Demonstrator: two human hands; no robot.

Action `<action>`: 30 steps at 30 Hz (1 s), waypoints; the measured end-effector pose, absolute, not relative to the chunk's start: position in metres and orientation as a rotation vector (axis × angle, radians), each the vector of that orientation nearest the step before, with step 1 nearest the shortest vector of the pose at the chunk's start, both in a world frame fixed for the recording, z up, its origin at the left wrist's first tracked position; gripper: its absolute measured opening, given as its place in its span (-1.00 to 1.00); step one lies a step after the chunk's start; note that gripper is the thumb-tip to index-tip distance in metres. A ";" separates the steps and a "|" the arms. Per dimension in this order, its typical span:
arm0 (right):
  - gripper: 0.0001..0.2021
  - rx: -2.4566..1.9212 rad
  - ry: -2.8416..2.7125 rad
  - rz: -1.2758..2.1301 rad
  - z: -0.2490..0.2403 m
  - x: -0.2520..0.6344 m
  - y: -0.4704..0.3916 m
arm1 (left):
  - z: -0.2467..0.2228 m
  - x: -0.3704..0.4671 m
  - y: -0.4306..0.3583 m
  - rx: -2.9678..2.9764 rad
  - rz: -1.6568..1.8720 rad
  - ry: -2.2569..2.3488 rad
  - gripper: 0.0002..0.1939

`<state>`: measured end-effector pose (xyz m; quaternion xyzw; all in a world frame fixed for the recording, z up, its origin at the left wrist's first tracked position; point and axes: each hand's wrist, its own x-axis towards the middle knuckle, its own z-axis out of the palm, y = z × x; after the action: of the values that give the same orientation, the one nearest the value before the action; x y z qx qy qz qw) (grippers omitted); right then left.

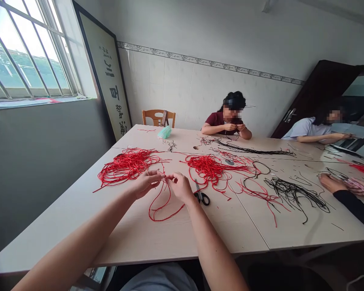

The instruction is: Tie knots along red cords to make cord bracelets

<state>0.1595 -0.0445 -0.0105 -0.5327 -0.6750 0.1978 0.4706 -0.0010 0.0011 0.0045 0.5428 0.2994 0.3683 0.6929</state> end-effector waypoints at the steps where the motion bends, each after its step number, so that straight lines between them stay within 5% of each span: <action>1: -0.74 -1.299 -1.650 0.503 -0.011 0.157 -0.044 | 0.004 -0.001 0.002 1.199 0.844 0.670 -0.75; 20: -0.75 -0.919 -0.946 1.263 -0.021 0.127 -0.034 | -0.007 0.007 0.001 0.830 0.829 0.537 -0.82; 30: -0.72 -0.987 -1.112 1.214 -0.018 0.138 -0.035 | 0.004 0.001 0.004 0.804 0.843 0.632 -0.82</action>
<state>0.1383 -0.0350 -0.0184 -0.4212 -0.4744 0.5181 0.5737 0.0007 0.0036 0.0043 0.3732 0.2932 0.3912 0.7885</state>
